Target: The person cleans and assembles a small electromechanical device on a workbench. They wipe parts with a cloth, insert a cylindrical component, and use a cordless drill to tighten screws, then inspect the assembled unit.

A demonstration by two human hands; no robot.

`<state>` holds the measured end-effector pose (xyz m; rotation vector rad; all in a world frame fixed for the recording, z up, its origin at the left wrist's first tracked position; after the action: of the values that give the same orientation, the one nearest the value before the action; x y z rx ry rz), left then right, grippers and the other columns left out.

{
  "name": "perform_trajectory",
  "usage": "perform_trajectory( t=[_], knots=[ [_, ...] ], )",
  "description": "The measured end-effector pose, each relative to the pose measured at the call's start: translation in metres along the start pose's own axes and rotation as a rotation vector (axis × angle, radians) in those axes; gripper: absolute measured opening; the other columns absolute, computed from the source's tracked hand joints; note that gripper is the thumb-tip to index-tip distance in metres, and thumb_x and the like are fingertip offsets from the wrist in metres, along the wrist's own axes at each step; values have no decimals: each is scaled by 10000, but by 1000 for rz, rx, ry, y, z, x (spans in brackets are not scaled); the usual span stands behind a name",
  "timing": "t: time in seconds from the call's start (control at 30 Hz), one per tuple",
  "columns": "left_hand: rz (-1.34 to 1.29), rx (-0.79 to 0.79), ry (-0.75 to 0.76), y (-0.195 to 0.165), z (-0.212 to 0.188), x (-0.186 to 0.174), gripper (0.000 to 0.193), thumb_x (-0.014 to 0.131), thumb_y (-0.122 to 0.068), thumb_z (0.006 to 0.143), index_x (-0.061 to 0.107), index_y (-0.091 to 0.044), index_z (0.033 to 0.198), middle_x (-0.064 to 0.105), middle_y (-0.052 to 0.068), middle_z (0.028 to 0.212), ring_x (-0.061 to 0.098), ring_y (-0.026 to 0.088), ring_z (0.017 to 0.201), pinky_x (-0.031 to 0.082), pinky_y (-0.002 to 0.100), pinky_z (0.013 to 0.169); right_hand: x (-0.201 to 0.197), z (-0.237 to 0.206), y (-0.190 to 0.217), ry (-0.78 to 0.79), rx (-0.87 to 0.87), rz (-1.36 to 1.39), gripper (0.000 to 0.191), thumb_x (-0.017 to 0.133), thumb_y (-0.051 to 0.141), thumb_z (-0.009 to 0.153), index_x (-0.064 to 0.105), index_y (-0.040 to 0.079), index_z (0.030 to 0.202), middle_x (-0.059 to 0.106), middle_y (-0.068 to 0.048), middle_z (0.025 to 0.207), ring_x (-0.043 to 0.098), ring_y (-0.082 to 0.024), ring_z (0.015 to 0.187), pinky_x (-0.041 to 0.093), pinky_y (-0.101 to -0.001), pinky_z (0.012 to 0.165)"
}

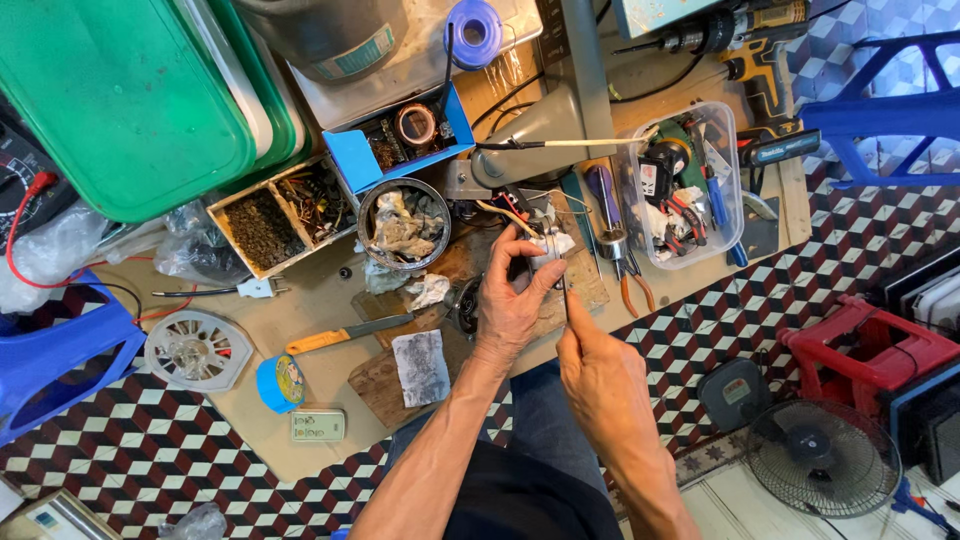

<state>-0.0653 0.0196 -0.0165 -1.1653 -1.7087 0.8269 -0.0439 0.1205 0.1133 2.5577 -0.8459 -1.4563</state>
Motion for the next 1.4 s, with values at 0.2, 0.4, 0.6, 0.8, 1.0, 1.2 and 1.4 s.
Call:
perform_trajectory(
  t=[0.2, 0.4, 0.6, 0.8, 1.0, 1.2, 1.4],
  knots=[
    [41, -12, -30, 6, 1, -3, 339, 789, -270, 914, 608, -53, 1102, 440, 190, 1587, 557, 244, 1348, 555, 363, 1056, -7, 6, 5, 19, 44, 28, 411, 536, 185, 959, 624, 126, 1356, 636, -283, 708, 643, -447, 652, 485, -511, 616],
    [178, 117, -32, -5, 0, -4, 305, 811, -216, 942, 625, -46, 1116, 484, 194, 1567, 554, 246, 1381, 486, 350, 1100, -11, 1, 2, 121, 173, 35, 427, 517, 219, 949, 622, 165, 1359, 612, -302, 707, 648, -458, 639, 512, -505, 622],
    [187, 97, -14, -10, -3, 0, 321, 804, -232, 902, 593, -59, 1071, 527, 145, 1535, 623, 209, 1252, 552, 326, 1004, -12, 14, 17, 95, -15, -89, 292, 511, 228, 996, 680, 46, 1149, 663, -261, 754, 663, -448, 745, 501, -526, 681],
    [122, 35, -20, -5, -3, 1, 326, 798, -250, 893, 586, -69, 1063, 532, 133, 1516, 635, 204, 1206, 561, 332, 989, -15, 8, 3, 167, 137, -74, 366, 526, 228, 939, 671, 120, 1257, 654, -289, 707, 675, -452, 683, 514, -534, 653],
    [115, 106, -9, -5, -3, 3, 301, 792, -226, 941, 600, -57, 1100, 526, 144, 1523, 599, 199, 1252, 494, 326, 1081, -13, 6, 9, 110, 84, -55, 372, 514, 177, 952, 656, 77, 1281, 657, -275, 690, 675, -439, 657, 506, -525, 624],
    [21, 34, -27, 3, -3, 4, 320, 790, -232, 926, 595, -49, 1103, 568, 127, 1459, 610, 164, 1166, 516, 296, 1016, -4, 1, 1, -38, -34, -103, 448, 579, 159, 942, 595, 61, 1378, 647, -247, 640, 661, -419, 603, 502, -524, 587],
    [10, 13, -42, 5, 0, 4, 307, 792, -217, 933, 603, -52, 1110, 632, 84, 1261, 607, 124, 1033, 526, 263, 951, -4, -13, -3, -151, -146, -23, 486, 611, 127, 911, 589, 96, 1395, 667, -209, 701, 677, -358, 570, 526, -470, 553]
  ],
)
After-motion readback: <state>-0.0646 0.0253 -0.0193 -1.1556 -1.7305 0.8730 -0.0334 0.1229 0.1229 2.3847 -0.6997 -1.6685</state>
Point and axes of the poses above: each hand's wrist, its own z-axis towards the middle knuckle, its own x-axis out of the palm, y = z × x, the point moved 7 cm from there along z, towards the middle knuckle
